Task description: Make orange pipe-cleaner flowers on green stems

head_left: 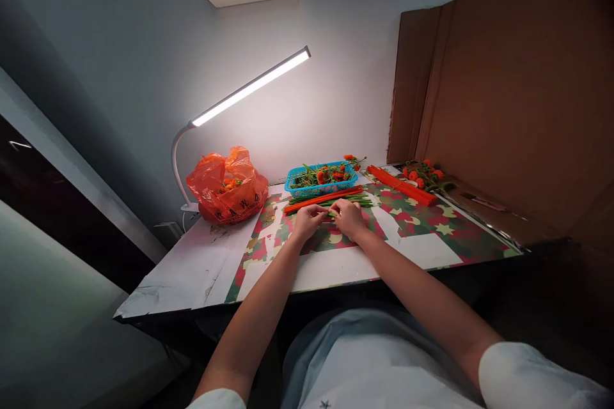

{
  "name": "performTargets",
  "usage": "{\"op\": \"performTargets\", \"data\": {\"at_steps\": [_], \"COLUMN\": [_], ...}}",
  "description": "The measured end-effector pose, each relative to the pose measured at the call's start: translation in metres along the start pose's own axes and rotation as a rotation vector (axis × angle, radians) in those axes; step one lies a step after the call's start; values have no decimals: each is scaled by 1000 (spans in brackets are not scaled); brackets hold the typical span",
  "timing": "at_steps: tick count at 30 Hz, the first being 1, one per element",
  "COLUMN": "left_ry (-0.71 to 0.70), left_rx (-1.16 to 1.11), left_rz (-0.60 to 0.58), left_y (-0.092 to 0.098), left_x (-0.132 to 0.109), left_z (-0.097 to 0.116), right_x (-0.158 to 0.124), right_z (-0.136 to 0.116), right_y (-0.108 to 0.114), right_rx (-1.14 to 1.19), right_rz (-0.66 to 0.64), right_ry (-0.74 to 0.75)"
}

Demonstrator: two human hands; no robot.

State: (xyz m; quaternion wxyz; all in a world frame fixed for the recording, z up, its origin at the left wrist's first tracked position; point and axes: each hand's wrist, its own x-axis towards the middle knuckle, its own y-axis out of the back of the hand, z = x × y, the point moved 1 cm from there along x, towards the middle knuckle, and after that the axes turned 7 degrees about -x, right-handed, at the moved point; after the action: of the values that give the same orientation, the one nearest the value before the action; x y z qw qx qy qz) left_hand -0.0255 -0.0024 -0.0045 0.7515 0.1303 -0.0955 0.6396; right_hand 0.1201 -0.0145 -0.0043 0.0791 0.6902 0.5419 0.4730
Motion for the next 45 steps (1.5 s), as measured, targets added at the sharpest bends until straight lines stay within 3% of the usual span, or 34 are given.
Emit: {"op": "performTargets", "data": {"at_steps": [4, 7, 12, 18, 30, 35, 37, 40, 43, 45], "left_ry": [-6, 17, 34, 20, 3, 23, 22, 2, 46, 79], "left_rx": [-165, -242, -281, -266, -123, -139, -182, -251, -265, -259], "left_rz": [114, 191, 172, 89, 45, 44, 98, 294, 494, 535], "left_y": [-3, -2, -3, -7, -3, -2, 2, 14, 26, 28], "left_x": [1, 2, 1, 0, 6, 6, 7, 11, 13, 12], "left_z": [1, 1, 3, 5, -8, -4, 1, 6, 5, 4], "right_x": [5, 5, 2, 1, -4, -2, 0, 2, 3, 3], "right_z": [3, 4, 3, 1, -10, -7, -5, -1, 2, 7], "right_y": [-3, -6, -13, -9, 2, 1, 0, -2, -2, 1], "right_rx": [348, 416, 334, 121, -180, -160, -50, 77, 0, -66], "right_rz": [107, 114, -1, -3, -76, -73, -31, 40, 65, 94], "right_ry": [-224, -257, -169, -103, 2, 11, -33, -105, -113, -149]}}
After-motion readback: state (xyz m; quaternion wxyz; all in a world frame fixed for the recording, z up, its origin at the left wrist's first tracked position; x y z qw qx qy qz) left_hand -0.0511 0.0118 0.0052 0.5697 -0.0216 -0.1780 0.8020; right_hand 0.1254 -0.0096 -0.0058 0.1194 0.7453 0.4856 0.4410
